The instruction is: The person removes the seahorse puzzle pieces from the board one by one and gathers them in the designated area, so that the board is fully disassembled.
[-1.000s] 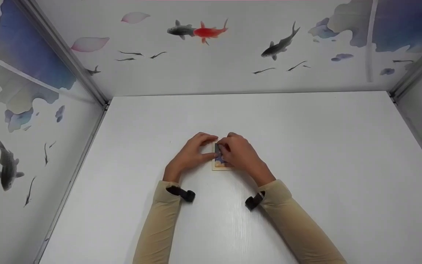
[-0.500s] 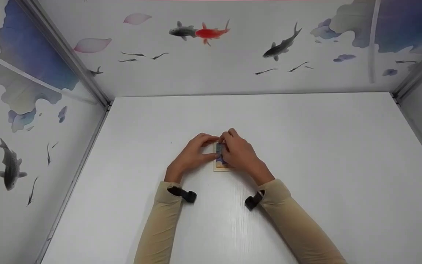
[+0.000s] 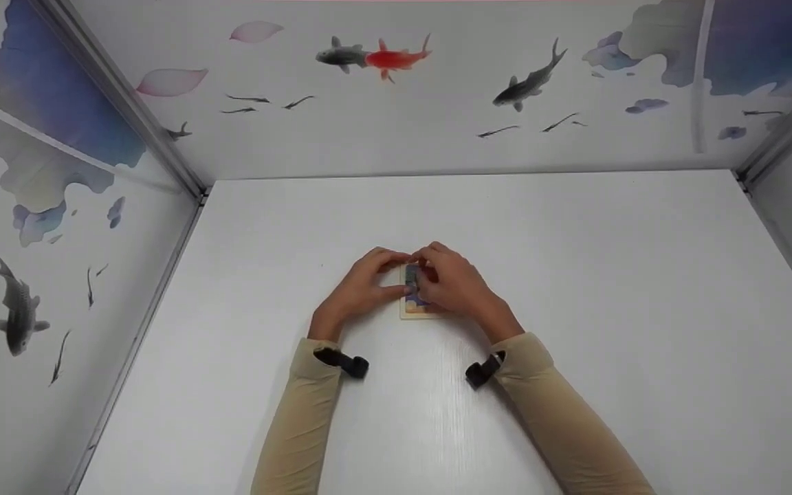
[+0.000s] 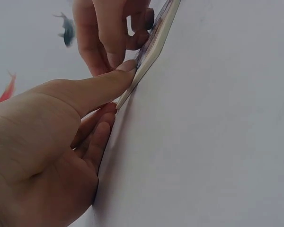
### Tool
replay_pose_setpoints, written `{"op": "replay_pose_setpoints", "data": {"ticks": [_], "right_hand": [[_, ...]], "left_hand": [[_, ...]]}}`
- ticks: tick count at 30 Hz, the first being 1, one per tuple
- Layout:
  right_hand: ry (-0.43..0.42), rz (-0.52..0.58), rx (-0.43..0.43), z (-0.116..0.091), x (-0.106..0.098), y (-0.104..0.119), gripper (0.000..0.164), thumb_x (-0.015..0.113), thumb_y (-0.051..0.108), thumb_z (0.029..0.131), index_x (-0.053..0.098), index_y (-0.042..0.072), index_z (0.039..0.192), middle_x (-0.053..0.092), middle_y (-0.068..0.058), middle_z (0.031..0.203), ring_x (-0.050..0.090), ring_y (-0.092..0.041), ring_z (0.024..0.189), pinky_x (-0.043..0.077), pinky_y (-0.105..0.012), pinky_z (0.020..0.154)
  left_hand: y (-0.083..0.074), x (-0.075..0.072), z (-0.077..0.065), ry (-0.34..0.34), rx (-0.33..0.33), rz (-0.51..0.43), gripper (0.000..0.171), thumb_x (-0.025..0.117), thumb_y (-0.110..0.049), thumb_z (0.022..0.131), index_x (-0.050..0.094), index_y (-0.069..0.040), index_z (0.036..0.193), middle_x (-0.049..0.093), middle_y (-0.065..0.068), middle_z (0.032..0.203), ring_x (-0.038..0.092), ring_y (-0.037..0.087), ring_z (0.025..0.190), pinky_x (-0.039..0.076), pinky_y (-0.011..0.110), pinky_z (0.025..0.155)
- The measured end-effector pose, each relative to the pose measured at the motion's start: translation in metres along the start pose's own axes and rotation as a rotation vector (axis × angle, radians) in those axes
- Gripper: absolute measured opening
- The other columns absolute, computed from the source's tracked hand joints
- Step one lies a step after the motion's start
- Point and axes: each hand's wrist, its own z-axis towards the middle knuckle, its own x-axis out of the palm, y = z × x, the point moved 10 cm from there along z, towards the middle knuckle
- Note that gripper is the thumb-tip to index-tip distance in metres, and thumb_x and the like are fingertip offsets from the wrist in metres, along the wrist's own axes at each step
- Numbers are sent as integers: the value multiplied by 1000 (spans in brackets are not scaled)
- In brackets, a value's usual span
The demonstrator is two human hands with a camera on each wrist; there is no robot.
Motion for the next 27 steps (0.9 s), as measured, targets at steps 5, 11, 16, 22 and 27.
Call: {"op": "replay_pose_setpoints", "data": {"ticks": [5,11,16,22,27], "right_hand": [[78,37,-17,0,2,-3,37,68,13,99,72,14,136,67,-3,130,62,-21,103,56,-42,95],[126,92,-20,-2,4,-7,40,71,12,100,71,13,139,67,-3,130,60,-20,101,54,-37,90],[121,104,-43,-3,2,-5,38,69,10,102,72,12,139,66,-5,130,59,-21,98,52,-37,85],[125,78,-18,-2,2,-6,38,69,12,102,72,13,140,62,-5,131,57,-20,97,51,-35,83],[121,88,-9,-2,2,-6,38,69,10,102,69,16,139,62,-4,131,58,-21,98,51,-37,84]], "left_hand": [[1,0,-1,-3,-8,-1,54,84,-25,98,65,-15,148,63,5,145,57,23,142,43,42,124],[2,1,-2,1,-21,-10,57,84,-25,98,63,-12,149,62,5,147,56,22,144,42,41,125],[2,1,-2,5,-22,-26,57,83,-27,98,63,-15,150,62,4,147,56,21,143,43,40,125],[3,1,-1,7,-17,-16,56,83,-28,98,63,-16,149,62,3,147,56,19,143,43,39,124],[4,1,0,6,-15,-7,54,83,-28,99,64,-17,148,62,2,146,56,18,142,43,36,124]]}}
